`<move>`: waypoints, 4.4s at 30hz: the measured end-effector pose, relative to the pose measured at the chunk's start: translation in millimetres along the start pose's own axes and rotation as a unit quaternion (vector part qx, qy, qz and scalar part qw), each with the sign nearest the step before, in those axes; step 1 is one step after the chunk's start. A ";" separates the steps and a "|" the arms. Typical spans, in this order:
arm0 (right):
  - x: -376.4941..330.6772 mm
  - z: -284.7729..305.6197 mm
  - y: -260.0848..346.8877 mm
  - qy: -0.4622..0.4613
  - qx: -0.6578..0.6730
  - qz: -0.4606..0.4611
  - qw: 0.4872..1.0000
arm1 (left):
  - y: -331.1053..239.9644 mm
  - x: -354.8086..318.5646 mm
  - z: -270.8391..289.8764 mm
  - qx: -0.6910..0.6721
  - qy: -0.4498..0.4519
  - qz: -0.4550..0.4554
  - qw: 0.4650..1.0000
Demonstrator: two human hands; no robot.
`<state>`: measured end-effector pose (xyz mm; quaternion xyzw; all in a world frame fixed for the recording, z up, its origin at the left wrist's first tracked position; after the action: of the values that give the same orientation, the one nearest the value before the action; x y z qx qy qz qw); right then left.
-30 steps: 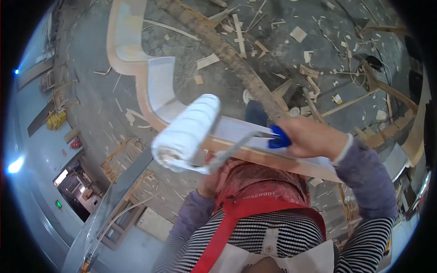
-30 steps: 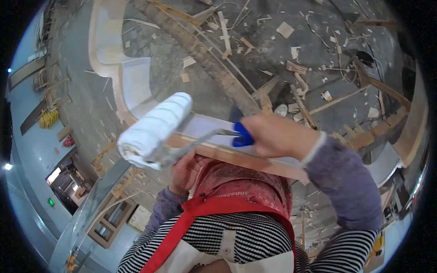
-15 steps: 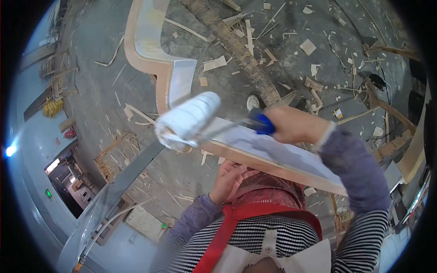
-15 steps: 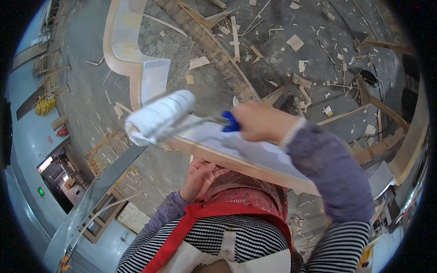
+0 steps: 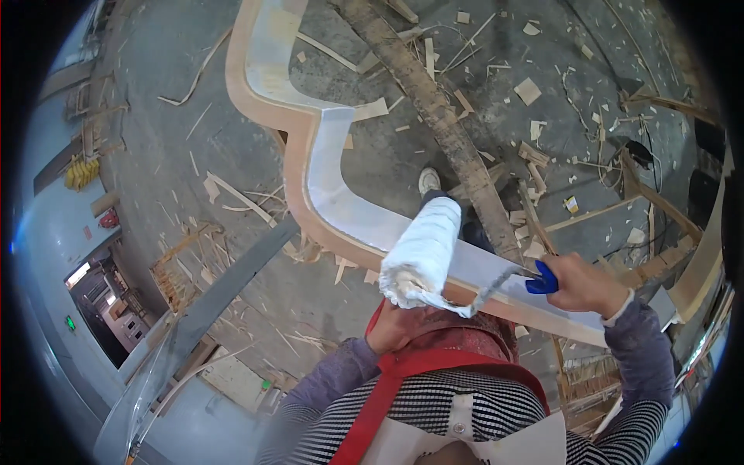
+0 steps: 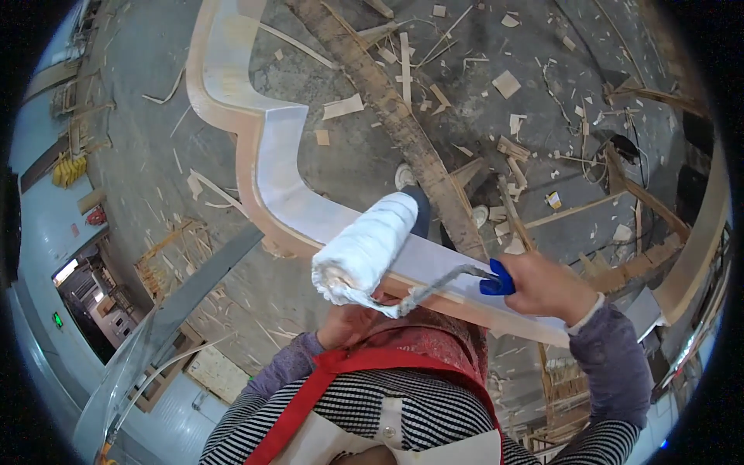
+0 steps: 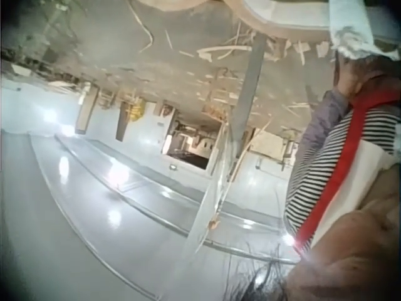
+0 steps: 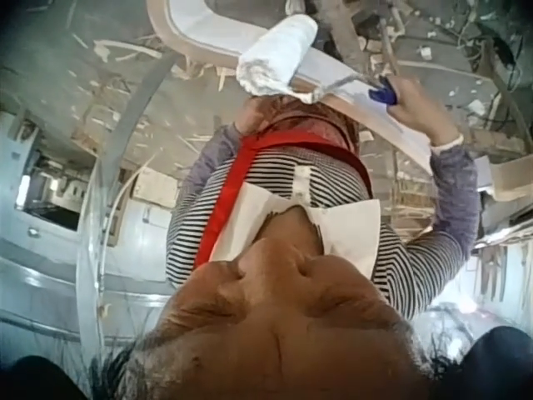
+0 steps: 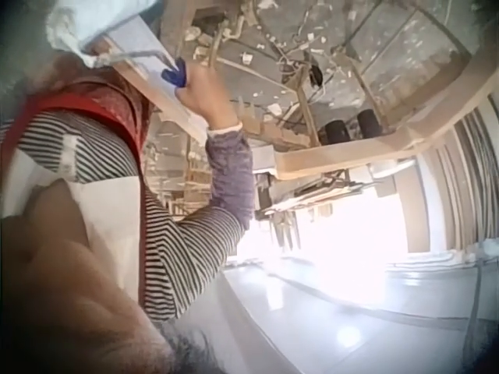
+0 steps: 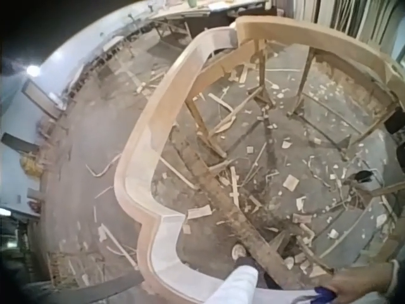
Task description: Applying a white liquid coating to a curved wooden frame using a paint roller and then sanding/scraping a wooden board.
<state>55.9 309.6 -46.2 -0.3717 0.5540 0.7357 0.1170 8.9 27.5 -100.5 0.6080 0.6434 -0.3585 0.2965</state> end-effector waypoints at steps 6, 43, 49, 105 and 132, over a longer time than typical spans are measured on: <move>83.5 -17.6 26.5 -0.112 0.013 0.119 0.987 | -15.4 15.4 -59.3 0.088 -0.031 0.022 0.995; -335.7 -304.5 -202.6 -0.557 0.520 -0.229 0.605 | 212.2 40.8 -163.0 0.139 0.033 0.234 0.962; -406.4 -332.2 -263.2 -0.584 0.505 -0.305 0.558 | 202.8 25.3 -166.8 0.172 0.002 0.205 0.963; -277.4 -156.7 -126.0 -0.433 0.276 -0.079 0.854 | 191.6 42.5 -149.5 0.123 0.081 0.221 0.964; 60.9 50.1 144.7 -0.368 0.176 -0.103 0.907 | -353.1 14.5 -4.7 0.307 -0.046 -0.075 0.948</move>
<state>-91.9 288.3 23.4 -0.1032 0.5506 0.6945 0.4515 -343.4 38.4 -74.2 0.6023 0.5317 -0.5874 0.0975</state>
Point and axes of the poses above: each hand's wrist, its own x-axis towards the middle knuckle, its own z-axis out of the back of the hand, y = z × x, the point moved 10 cm from there along x, towards the middle knuckle, and after that the axes turned 4 degrees about z, right-handed, at the moved point
